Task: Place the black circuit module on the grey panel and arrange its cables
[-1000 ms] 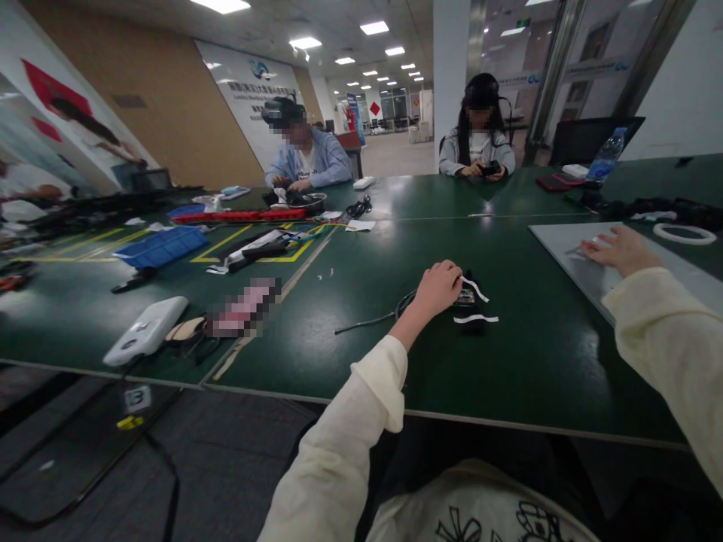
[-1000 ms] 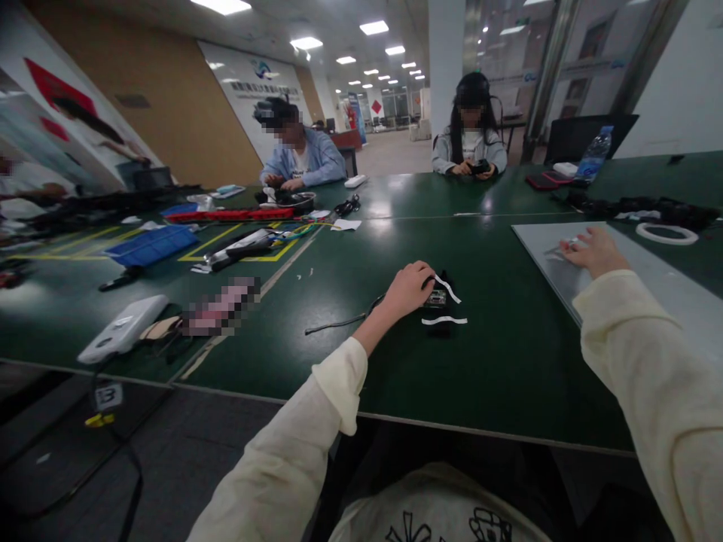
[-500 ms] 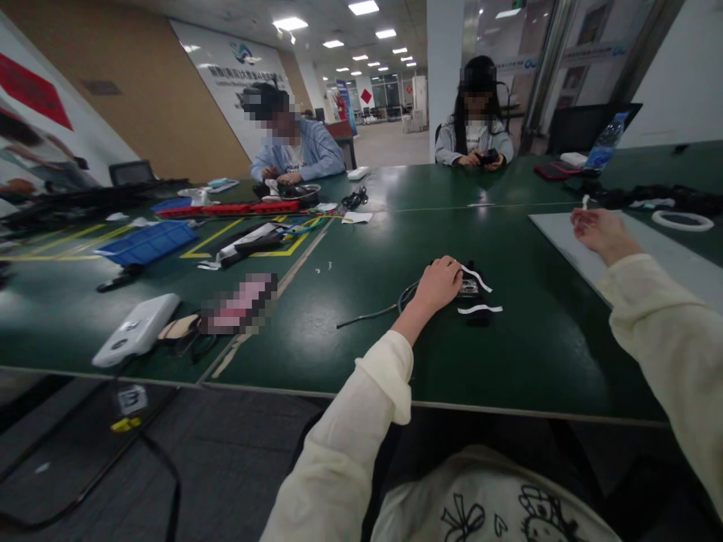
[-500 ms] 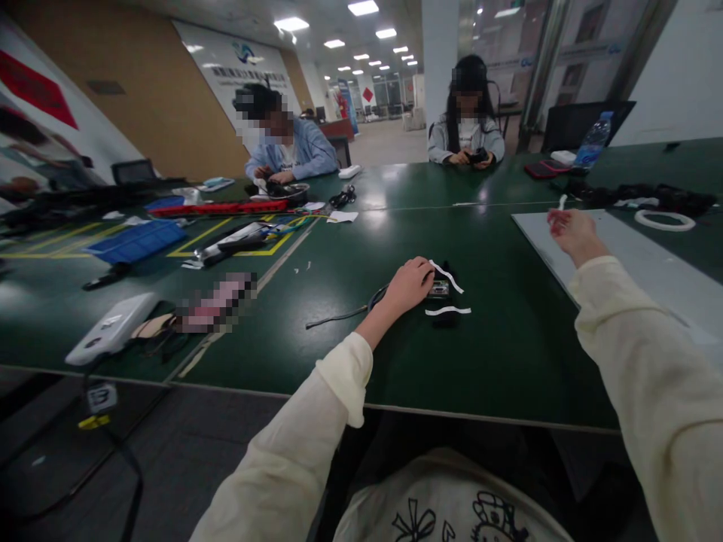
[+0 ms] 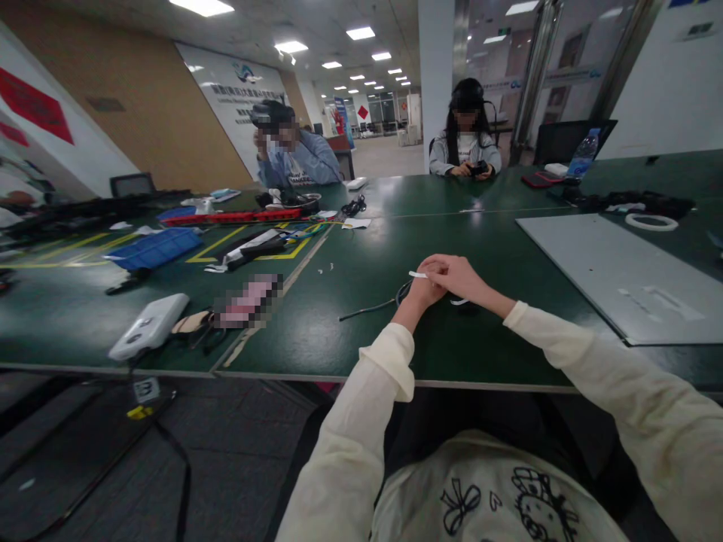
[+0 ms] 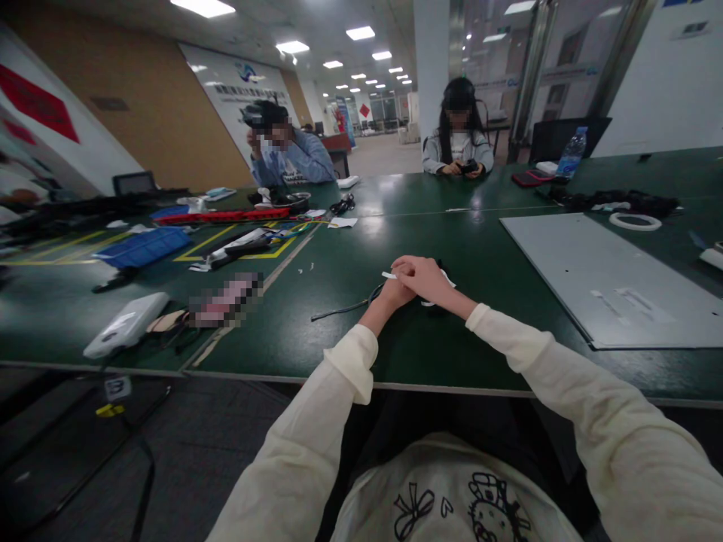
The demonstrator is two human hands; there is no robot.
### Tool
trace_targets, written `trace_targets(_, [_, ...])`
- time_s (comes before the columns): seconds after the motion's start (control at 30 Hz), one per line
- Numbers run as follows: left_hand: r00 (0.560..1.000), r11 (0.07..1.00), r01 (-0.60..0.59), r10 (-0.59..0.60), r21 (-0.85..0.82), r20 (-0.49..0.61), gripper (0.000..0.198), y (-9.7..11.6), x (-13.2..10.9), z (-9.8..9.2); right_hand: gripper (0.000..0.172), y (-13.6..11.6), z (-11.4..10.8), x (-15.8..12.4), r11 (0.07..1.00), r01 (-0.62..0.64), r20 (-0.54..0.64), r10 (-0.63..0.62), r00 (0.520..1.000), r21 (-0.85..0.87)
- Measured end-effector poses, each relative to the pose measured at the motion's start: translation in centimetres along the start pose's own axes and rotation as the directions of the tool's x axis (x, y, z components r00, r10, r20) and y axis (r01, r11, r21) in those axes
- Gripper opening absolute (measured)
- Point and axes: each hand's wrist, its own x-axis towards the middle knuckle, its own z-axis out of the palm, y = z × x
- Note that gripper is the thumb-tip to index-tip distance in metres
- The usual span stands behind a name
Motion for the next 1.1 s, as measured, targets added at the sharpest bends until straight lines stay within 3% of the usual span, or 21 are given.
trace_targets(0.13, [0.998,0.997,0.020,-0.025,0.075,0.064,0.020,-0.1,-0.2,-0.4,0.038,-0.7,0.7,-0.6,0.971,0.009,0.015,-0.006,1.000,-0.240])
trace_targets(0.27, [0.996,0.992,0.051,-0.059,0.116,0.067,0.032,0.5,-0.5,-1.0,0.052,-1.0,0.4,-0.8,0.809,-0.008,0.014,0.020,1.000,-0.587])
trace_targets(0.4, [0.996,0.993,0.018,-0.028,0.113,0.085,0.030,0.9,-0.5,-1.5,0.066,-0.5,-0.1,-0.9,0.799,-0.020,0.032,0.049,0.998,-0.601])
trace_targets(0.5, [0.997,0.994,-0.026,0.018,0.105,0.076,0.028,0.8,-0.2,-2.0,0.070,1.0,-1.9,-0.1,0.847,-0.025,0.015,0.039,0.999,-0.531])
trace_targets(0.63, [1.000,0.992,-0.018,0.015,0.127,0.023,0.026,0.2,-0.3,-2.9,0.062,5.9,-7.1,1.7,0.870,-0.170,-0.210,0.079,0.975,-0.463])
trace_targets(0.7, [0.997,0.991,-0.034,0.025,0.130,0.071,0.029,0.0,-0.5,-3.3,0.063,9.6,-10.0,1.8,0.790,-0.294,-0.321,0.130,0.938,-0.538])
trace_targets(0.8, [0.986,0.988,-0.069,0.047,0.136,0.162,0.033,-0.3,-0.7,-3.8,0.065,15.5,-13.5,0.3,0.591,-0.537,-0.439,0.318,0.841,-0.602])
trace_targets(0.9, [0.981,0.986,-0.082,0.054,0.145,0.186,0.036,-0.2,-0.8,-3.9,0.066,20.2,-15.4,-1.9,0.440,-0.660,-0.500,0.433,0.750,-0.609])
trace_targets(0.97, [0.977,0.986,-0.089,0.059,0.139,0.203,0.038,-0.2,-0.8,-4.0,0.067,22.1,-16.1,-2.8,0.398,-0.710,-0.517,0.493,0.699,-0.581])
trace_targets(1.1, [0.971,0.986,-0.092,0.058,0.138,0.232,0.046,-0.2,-0.9,-4.0,0.068,23.6,-16.7,-3.0,0.397,-0.704,-0.489,0.519,0.701,-0.589])
